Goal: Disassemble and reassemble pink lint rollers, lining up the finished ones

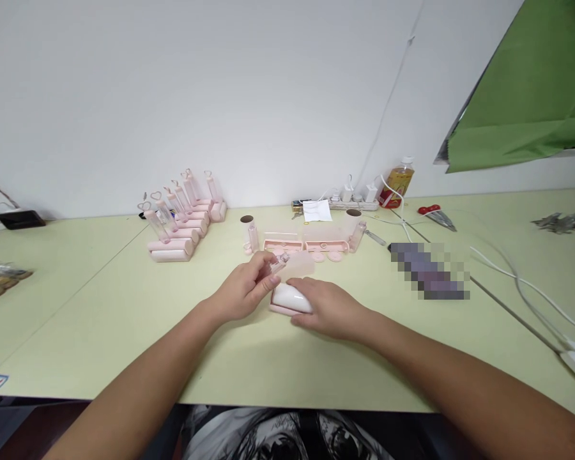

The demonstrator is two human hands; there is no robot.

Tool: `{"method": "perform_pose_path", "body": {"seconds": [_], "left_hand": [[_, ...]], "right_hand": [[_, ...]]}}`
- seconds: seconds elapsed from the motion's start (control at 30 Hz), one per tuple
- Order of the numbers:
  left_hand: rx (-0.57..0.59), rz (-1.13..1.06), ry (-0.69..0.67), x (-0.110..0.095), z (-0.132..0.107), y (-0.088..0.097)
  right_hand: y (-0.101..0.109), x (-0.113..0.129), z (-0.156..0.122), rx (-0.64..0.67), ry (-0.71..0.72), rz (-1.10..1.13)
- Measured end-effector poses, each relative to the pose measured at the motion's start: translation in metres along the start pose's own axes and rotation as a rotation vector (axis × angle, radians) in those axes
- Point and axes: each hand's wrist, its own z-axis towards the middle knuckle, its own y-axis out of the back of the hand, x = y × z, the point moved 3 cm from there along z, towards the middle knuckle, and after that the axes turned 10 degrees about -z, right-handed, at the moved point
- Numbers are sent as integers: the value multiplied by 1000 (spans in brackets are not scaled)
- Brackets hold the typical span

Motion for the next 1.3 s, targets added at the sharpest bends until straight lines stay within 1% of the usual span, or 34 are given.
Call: {"method": "perform_pose_path", "body": {"seconds": [0.07, 0.17, 0.23, 0.33, 0.43, 0.5, 0.63, 0.7, 0.83, 0.93, 1.13, 1.3], "left_hand": [[2, -40, -14, 1, 0, 0], [24, -109, -20, 1, 0, 1], [53, -126, -22, 1, 0, 0], [81, -86, -35, -1, -1, -3], [64, -19, -42, -1, -1, -4], [64, 26, -24, -2, -1, -4], [117, 98, 3, -3, 1, -6], [133, 133, 8, -3, 2, -6], [179, 254, 18, -1, 2, -7], [211, 323, 24, -1, 2, -10], [207, 412, 34, -3, 1, -15], [230, 460, 33, -3, -1, -18]], "right_hand": [[5, -8, 3, -65, -80, 214], [13, -17, 6, -178, -198, 620], [17, -19, 8, -234, -234, 878], [18, -18, 8, -237, -262, 1181], [16, -16, 7, -218, -278, 1301], [15, -17, 7, -215, -281, 1318], [12, -20, 8, -205, -280, 1270], [11, -22, 8, -211, -275, 1186], [12, -25, 8, -258, -250, 944], [12, -25, 8, -254, -242, 847], [12, -24, 7, -264, -274, 855], [8, -20, 6, -280, -272, 803]]}}
